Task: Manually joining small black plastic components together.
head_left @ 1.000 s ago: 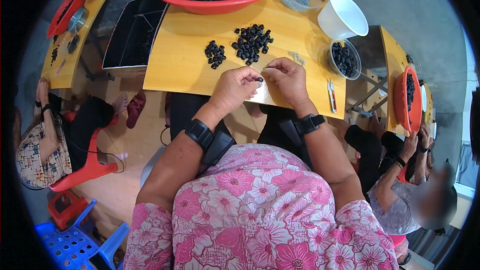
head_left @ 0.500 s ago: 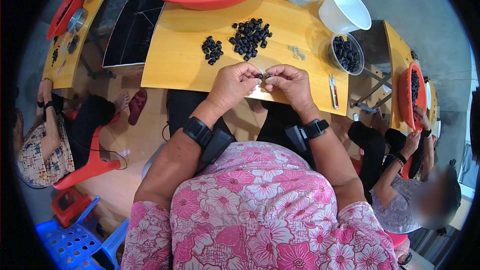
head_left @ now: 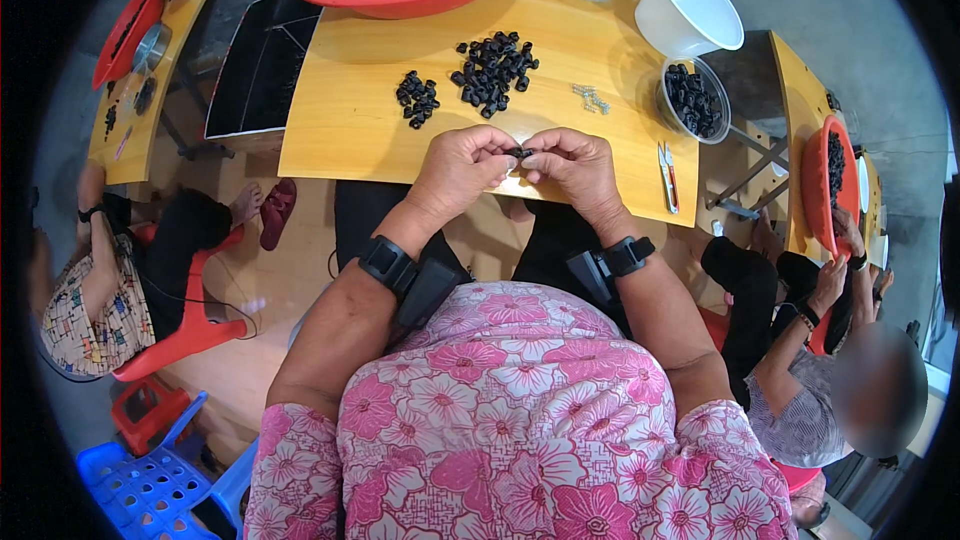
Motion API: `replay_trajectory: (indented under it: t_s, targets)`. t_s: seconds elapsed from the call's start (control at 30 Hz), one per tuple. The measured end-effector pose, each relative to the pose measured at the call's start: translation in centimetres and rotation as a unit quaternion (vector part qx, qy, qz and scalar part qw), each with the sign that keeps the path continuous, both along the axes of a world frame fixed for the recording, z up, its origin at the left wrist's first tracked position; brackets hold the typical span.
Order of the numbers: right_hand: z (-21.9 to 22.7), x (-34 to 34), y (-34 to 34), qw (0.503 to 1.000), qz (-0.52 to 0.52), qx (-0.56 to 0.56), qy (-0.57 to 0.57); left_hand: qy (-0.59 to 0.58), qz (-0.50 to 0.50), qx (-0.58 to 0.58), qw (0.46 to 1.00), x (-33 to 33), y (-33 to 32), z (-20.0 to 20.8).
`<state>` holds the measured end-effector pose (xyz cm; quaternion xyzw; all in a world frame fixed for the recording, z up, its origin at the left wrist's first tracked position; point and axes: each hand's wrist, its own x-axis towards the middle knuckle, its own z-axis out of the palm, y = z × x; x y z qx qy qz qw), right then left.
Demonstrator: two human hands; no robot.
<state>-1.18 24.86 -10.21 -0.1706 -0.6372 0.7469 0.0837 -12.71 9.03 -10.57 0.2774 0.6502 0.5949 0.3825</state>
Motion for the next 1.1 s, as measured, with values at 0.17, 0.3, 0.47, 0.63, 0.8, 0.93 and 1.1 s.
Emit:
replay_trajectory:
  t_s: [0.17,0.3,0.47,0.63,0.8,0.93,1.1]
  targets:
    - [0.0,0.1,-0.1,1.000,-0.011,0.007,-0.003,0.004,-0.008,-0.003,1.000,0.0,0.0,0.3]
    - [0.1,0.0,-0.3,1.000,-0.014,0.009,-0.007,0.016,-0.010,-0.004,1.000,0.1,-0.2,0.5]
    - [-0.3,0.1,-0.3,0.999,-0.014,0.029,0.001,0.008,0.003,0.007,1.000,0.2,-0.1,0.4]
    - [-0.5,0.1,-0.4,0.999,-0.019,0.036,0.004,0.022,-0.012,-0.001,1.000,0.1,-0.1,0.5]
    - [-0.3,0.1,-0.6,0.997,-0.026,0.069,0.000,0.034,-0.011,-0.010,0.999,0.1,-0.2,0.3]
    - [-0.4,0.4,-1.1,0.991,-0.035,0.127,0.006,0.029,-0.006,-0.009,1.000,0.1,-0.1,-0.1]
    - [-0.9,0.6,-1.4,0.943,-0.054,0.324,0.050,0.015,0.015,-0.012,1.000,0.3,0.0,0.3]
